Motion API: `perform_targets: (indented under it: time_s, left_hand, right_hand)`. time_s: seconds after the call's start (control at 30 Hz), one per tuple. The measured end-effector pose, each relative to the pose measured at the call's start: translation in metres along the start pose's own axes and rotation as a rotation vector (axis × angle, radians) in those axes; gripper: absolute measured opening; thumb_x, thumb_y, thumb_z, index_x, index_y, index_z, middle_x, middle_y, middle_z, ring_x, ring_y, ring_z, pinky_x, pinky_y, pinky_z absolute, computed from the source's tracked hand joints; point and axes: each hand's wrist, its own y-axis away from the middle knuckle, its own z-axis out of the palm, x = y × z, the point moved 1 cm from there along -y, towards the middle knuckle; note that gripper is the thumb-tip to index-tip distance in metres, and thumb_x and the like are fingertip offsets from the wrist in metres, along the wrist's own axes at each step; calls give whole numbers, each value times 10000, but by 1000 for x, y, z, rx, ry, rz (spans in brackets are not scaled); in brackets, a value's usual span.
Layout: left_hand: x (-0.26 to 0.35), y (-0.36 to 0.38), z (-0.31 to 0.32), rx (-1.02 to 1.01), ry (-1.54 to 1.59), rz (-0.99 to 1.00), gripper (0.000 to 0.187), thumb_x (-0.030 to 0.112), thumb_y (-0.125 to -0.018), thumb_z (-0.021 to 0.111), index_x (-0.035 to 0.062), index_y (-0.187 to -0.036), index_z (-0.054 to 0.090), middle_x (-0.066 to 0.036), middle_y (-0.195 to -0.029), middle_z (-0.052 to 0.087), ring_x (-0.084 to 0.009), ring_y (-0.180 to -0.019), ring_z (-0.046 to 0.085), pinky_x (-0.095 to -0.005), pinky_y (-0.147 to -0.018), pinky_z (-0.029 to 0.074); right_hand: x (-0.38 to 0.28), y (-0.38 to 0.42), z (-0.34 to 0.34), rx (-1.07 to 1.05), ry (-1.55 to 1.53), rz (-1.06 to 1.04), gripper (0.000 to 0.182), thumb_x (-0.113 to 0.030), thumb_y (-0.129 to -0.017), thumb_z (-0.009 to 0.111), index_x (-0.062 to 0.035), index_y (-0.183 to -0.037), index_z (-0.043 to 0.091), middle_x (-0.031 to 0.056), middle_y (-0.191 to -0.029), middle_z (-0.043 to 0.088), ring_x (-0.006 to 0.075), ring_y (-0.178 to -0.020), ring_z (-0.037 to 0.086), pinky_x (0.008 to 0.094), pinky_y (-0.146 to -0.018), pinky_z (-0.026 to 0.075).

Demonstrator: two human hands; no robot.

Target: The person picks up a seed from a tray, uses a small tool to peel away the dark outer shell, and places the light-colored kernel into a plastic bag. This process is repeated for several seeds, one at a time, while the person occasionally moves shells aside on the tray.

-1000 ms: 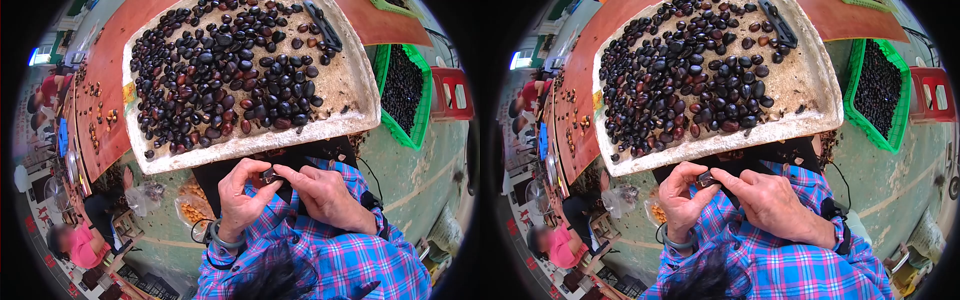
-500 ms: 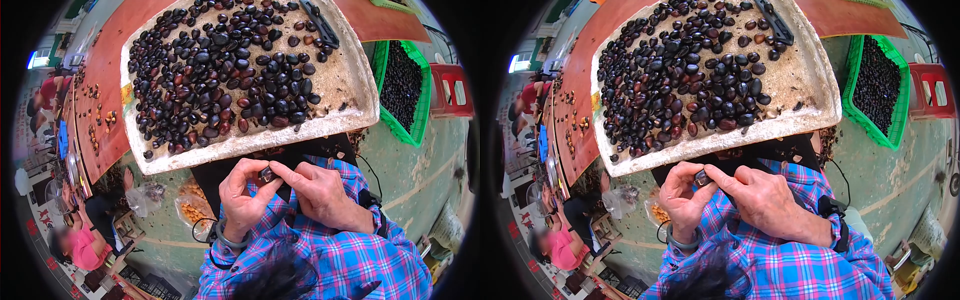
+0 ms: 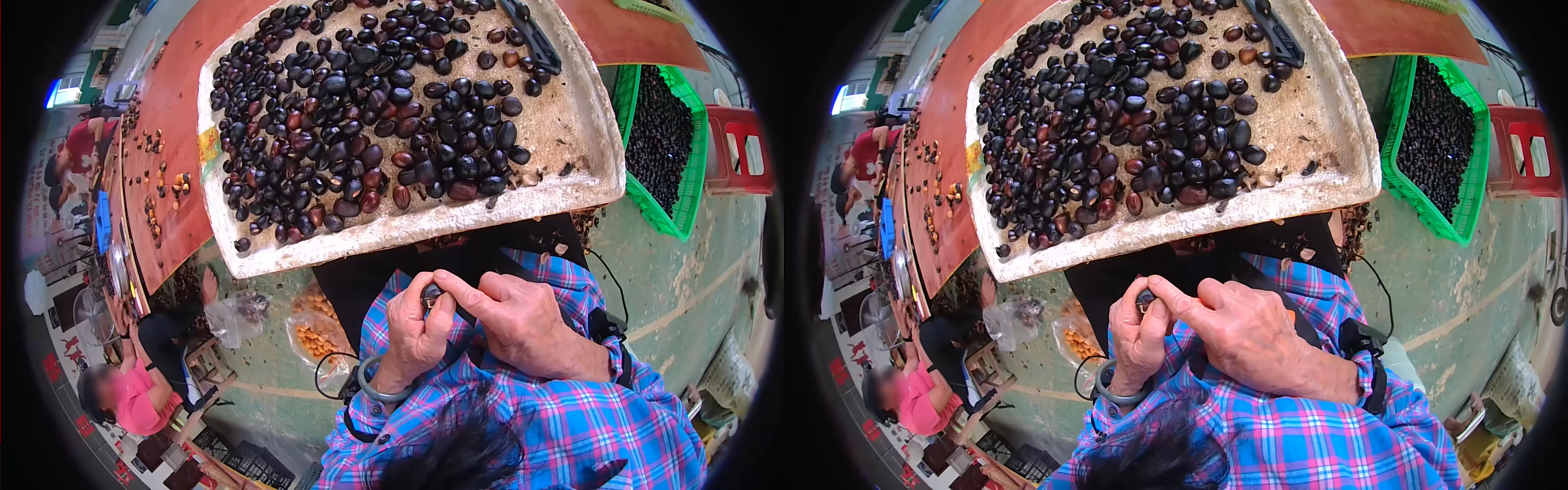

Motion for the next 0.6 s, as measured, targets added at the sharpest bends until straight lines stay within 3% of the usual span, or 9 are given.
perform_targets:
  time_s: [0.27, 0.33, 0.37, 0.43, 0.47, 0.53, 0.6]
  left_hand:
    - [-8, 13, -14, -117, 76, -115, 153, 144, -842, 506, -7, -820, 511, -60, -561, 425, -142, -476, 407, -292, -455, 321]
    - [-7, 17, -15, -205, 230, -212, 139, 134, -831, 508, -2, -804, 515, -68, -562, 424, -150, -469, 404, -291, -454, 323]
    - [-7, 26, -12, -312, 274, -351, 130, 124, -822, 512, -3, -795, 518, -55, -574, 449, -138, -478, 419, -283, -460, 341]
    - [10, 26, -2, -546, 19, -33, 119, 111, -816, 514, -4, -785, 519, -31, -597, 477, -110, -515, 441, -272, -479, 362]
    - [14, 24, -8, -486, 146, -172, 109, 101, -811, 518, -5, -790, 522, -26, -623, 499, -91, -560, 464, -267, -504, 379]
    - [4, 20, -16, -330, 302, -256, 174, 179, -849, 490, 10, -846, 528, 4, -611, 463, -79, -537, 409, -240, -491, 329]
    - [-6, 20, -18, -232, 391, -237, 316, 319, -910, 406, 25, -898, 520, 26, -631, 434, -60, -539, 347, -210, -505, 277]
  right_hand:
    - [-3, 5, 9, -127, 97, -57, 603, -104, -699, 587, -144, -1280, 427, 64, -729, 475, 227, -621, 553, 337, -496, 461]
    - [-5, 4, 8, -131, 97, -43, 602, -109, -700, 590, -138, -1278, 424, 68, -735, 477, 230, -623, 555, 341, -499, 464]
    - [-5, 4, 8, -133, 99, -28, 602, -115, -700, 593, -132, -1276, 420, 72, -740, 479, 233, -624, 557, 346, -503, 466]
    - [6, -2, 8, -141, 96, 33, 574, -116, -697, 604, -104, -1249, 449, 74, -726, 480, 246, -632, 563, 359, -483, 467]
    - [4, -2, 7, -157, 36, 50, 523, -102, -715, 599, -96, -1222, 469, 88, -732, 504, 258, -642, 573, 363, -488, 471]
    - [7, -2, 8, -169, -19, 62, 473, -89, -734, 595, -88, -1195, 490, 102, -739, 528, 270, -653, 584, 368, -493, 475]
    - [16, -2, 16, 74, -195, 66, 332, -74, -790, 577, -62, -1116, 516, 140, -765, 578, 307, -669, 599, 380, -531, 488]
